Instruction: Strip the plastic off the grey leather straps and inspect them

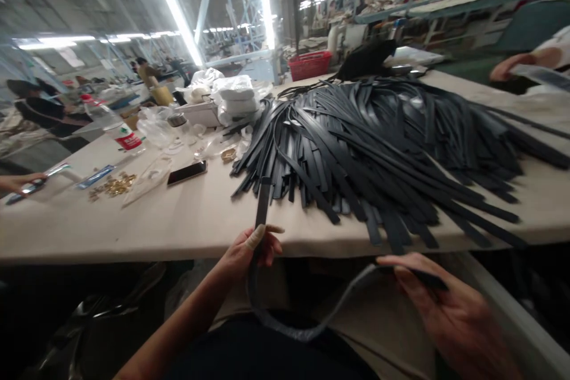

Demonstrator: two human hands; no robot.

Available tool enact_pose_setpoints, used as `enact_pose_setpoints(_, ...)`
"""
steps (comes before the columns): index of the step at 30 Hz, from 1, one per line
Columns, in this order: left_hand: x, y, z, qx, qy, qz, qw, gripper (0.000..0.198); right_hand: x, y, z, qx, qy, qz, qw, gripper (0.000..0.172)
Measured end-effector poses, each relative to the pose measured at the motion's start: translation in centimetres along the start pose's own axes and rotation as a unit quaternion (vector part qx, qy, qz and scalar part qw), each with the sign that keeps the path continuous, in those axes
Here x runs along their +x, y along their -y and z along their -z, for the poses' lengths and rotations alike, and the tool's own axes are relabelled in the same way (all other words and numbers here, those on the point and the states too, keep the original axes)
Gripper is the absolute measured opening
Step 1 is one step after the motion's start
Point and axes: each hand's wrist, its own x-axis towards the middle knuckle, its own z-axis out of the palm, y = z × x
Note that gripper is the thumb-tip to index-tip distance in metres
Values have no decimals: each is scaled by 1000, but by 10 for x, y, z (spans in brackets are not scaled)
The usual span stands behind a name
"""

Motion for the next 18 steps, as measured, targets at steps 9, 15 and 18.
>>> enact_pose_setpoints(9,11,-4,-30,135,211,47,967,56,59,77,-34,275,89,-16,957,53)
enact_pose_setpoints(15,18,-3,-40,160,260,58,951,56,56,80,-34,339,90,-22,936,38)
enact_pose_setpoints(18,17,-2,-45,166,242,43,955,55,53,83,-32,364,75,-24,928,31)
